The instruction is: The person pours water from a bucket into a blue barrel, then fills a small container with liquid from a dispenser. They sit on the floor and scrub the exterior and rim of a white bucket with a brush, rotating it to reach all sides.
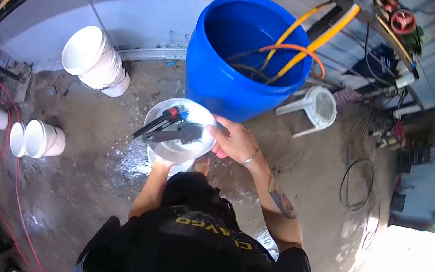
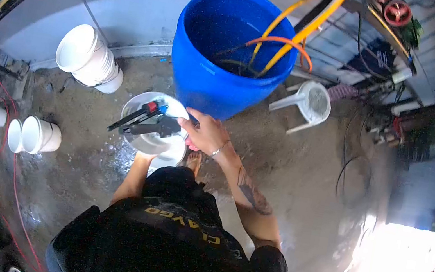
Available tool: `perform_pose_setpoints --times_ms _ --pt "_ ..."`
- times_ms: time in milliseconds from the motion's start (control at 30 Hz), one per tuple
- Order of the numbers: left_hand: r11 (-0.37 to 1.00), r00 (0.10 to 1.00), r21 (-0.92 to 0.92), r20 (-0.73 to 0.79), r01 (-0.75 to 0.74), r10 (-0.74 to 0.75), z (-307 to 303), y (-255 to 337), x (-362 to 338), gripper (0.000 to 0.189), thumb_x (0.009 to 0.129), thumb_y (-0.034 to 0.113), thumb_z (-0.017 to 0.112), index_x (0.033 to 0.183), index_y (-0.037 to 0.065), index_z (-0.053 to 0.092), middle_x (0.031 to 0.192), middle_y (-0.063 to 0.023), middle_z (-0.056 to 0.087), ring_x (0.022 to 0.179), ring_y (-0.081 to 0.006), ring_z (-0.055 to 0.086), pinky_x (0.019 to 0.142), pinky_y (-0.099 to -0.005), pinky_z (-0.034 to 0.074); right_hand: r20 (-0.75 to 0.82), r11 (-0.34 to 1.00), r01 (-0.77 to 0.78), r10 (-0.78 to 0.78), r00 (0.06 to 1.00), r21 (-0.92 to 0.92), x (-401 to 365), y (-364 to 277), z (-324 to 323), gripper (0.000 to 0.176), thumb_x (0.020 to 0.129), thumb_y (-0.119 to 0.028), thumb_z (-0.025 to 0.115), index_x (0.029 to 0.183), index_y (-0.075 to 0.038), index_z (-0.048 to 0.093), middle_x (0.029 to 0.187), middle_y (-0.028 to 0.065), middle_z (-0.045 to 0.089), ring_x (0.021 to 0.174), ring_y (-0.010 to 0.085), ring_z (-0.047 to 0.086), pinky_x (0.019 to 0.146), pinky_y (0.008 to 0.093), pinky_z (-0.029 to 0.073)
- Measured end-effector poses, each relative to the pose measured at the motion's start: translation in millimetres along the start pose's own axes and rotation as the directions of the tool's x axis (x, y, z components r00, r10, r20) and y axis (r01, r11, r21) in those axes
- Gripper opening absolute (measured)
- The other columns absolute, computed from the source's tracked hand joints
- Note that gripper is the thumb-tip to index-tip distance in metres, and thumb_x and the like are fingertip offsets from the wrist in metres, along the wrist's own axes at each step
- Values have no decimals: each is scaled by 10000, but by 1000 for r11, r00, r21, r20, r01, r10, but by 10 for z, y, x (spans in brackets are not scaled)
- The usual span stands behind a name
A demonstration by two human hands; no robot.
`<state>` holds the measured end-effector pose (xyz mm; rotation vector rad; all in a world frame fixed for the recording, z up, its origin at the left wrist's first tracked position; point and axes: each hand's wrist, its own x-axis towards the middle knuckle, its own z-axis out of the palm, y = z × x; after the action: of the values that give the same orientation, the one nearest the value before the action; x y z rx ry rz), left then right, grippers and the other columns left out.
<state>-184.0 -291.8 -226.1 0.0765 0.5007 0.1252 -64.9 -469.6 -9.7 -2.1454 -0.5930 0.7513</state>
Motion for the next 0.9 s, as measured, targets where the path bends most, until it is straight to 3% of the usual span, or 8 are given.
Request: perform_pose_setpoints --times_ms 100,233,367,400,500,700,833,900 --pt "994 995 -39 -19 -103 102 83 34 180 526 932 480 451 1258 79 551 1271 -132 564 1137 -323 538 1011 -529 416 136 951 -44 2 991 306 296 -125 -564 443 981 -333 553 1319 -47 532 728 108 663 576 138 649 534 244 536" --pt "964 968 -89 -24 -252 251 265 111 405 567 923 513 445 1281 83 535 1292 -132 551 1155 -323 527 1019 -529 408 7 836 19 -27 1000 548 1218 58 -1310 341 968 -279 575 1210 -39 593 771 133 680 589 166 666 553 290 580" --pt "889 904 -166 -31 -426 427 424 159 588 609 915 547 439 1304 86 520 1313 -132 539 1172 -322 515 1027 -528 399 113 677 -153 103 988 719 2588 827 -1563 424 934 -293 588 1187 46 568 1117 249 646 969 346 678 864 446 572" --pt "858 877 -192 -41 -477 479 466 162 628 619 913 556 437 1310 87 516 1318 -132 535 1177 -322 513 1029 -528 397 235 512 -259 112 965 819 2930 1163 -1579 490 935 -306 588 1253 58 510 1222 260 595 1081 374 630 940 481 532" --pt "743 779 -251 -90 -621 620 637 224 801 651 907 581 433 1327 90 505 1334 -132 526 1190 -321 504 1035 -528 391 321 450 -422 287 903 787 3712 1894 -1498 593 969 -378 532 1355 54 406 1389 227 477 1264 366 498 1077 479 416" --pt "559 613 -312 -108 -768 783 876 324 1098 714 894 632 423 1361 95 482 1365 -131 507 1216 -320 488 1046 -527 378 231 398 -543 608 760 740 4109 3605 -1493 397 980 -360 405 1148 -52 590 1082 131 665 1019 311 641 900 433 545" --pt "501 555 -328 -90 -801 827 937 434 1196 757 886 666 417 1384 99 466 1386 -131 495 1234 -320 476 1054 -526 370 451 336 -645 499 740 686 3923 3010 -1469 437 974 -358 414 1188 -10 568 1265 159 583 1167 348 560 1050 465 434" --pt "493 547 -342 -81 -800 833 964 505 1214 778 881 683 414 1395 100 459 1396 -131 489 1242 -320 471 1058 -526 366 685 325 -672 91 723 666 3902 2447 -1424 523 977 -392 479 1274 37 513 1351 210 531 1257 368 502 1065 489 422"
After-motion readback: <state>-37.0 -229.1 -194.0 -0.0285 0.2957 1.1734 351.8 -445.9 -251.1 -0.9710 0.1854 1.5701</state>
